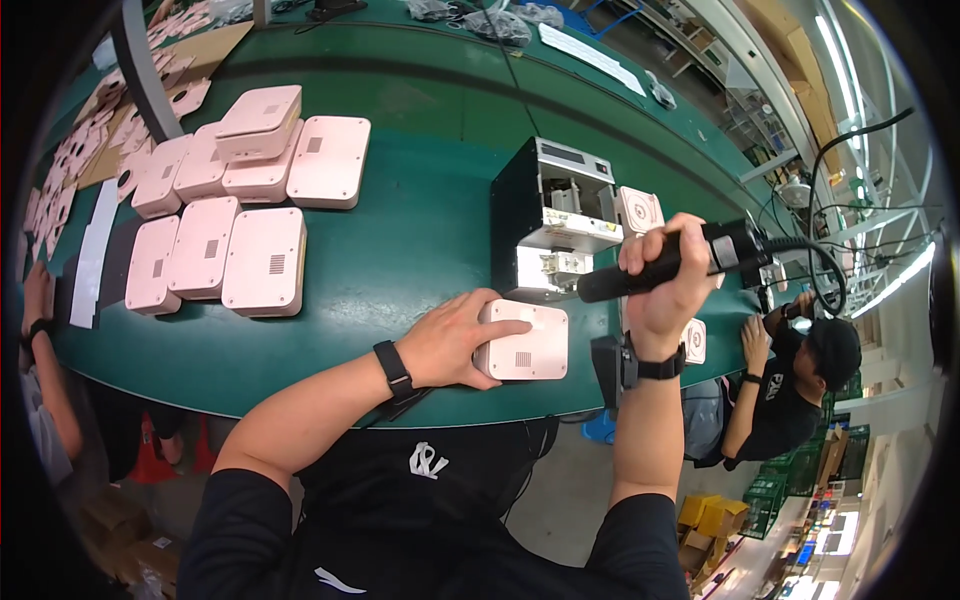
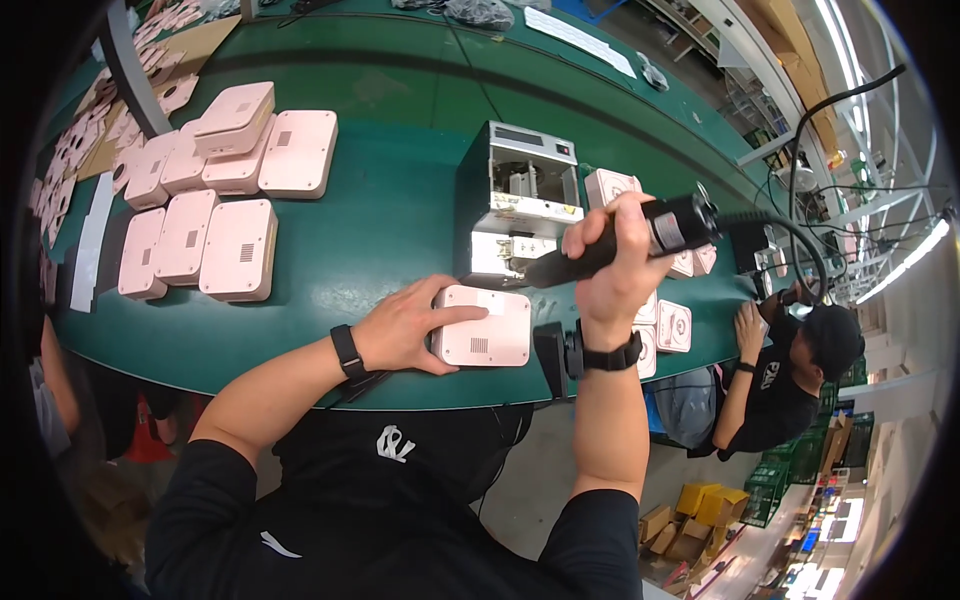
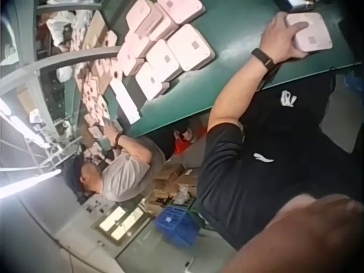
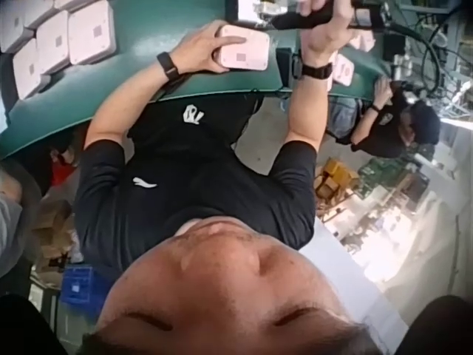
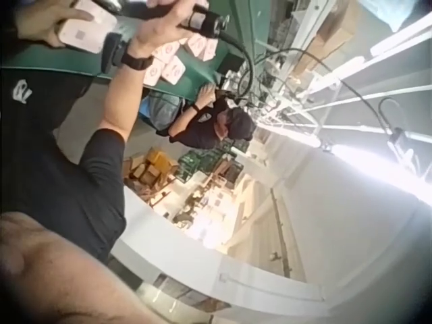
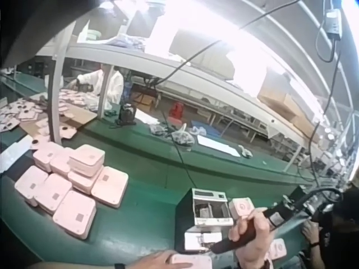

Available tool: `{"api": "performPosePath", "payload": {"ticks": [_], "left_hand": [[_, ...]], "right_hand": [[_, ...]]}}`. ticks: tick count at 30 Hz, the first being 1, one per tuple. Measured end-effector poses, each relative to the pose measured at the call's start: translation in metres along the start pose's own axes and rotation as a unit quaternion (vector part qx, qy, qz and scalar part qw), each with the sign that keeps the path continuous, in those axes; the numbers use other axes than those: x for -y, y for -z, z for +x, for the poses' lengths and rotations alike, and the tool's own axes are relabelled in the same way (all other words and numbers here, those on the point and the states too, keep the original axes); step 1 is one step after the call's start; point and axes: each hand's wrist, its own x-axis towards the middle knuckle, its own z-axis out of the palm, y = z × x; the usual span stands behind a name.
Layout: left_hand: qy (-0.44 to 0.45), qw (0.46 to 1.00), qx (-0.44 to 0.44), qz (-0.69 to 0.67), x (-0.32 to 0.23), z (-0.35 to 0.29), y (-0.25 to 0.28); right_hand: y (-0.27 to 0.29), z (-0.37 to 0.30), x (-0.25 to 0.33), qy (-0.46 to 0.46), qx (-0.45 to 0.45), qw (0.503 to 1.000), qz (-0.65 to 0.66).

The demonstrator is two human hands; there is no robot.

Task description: The person picks up a pink device and uses a power screwdriver to drive screws into the back. They then turn the device over and place it with a stack of other devices before repeating the process.

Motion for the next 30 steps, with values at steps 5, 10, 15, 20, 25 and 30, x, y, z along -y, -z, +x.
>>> {"api": "performPosePath", "payload": {"ticks": [5,10,15,20,25,30], "left_hand": [[0.007,1.0,-0.003,-0.016,0.0,0.0,-0.001],[0.008,0.999,-0.003,-0.034,0.003,-0.001,-0.004],[-0.007,1.0,-0.016,-0.025,0.003,0.001,-0.006],[-0.01,0.999,-0.02,-0.024,0.004,0.001,-0.007],[-0.004,0.999,-0.014,-0.031,0.002,0.004,-0.006],[-0.007,0.999,-0.023,-0.031,0.003,0.005,-0.007]], "right_hand": [[-0.034,-0.03,0.015,-0.003,0.063,0.997,0.039],[-0.045,-0.035,0.006,-0.004,0.102,0.994,0.032],[-0.044,-0.036,-0.008,-0.012,0.107,0.993,0.039],[-0.045,-0.034,-0.005,-0.015,0.102,0.994,0.036],[-0.04,-0.036,0.004,-0.004,0.107,0.991,0.076],[-0.045,-0.041,-0.017,-0.025,0.106,0.993,0.053]]}}
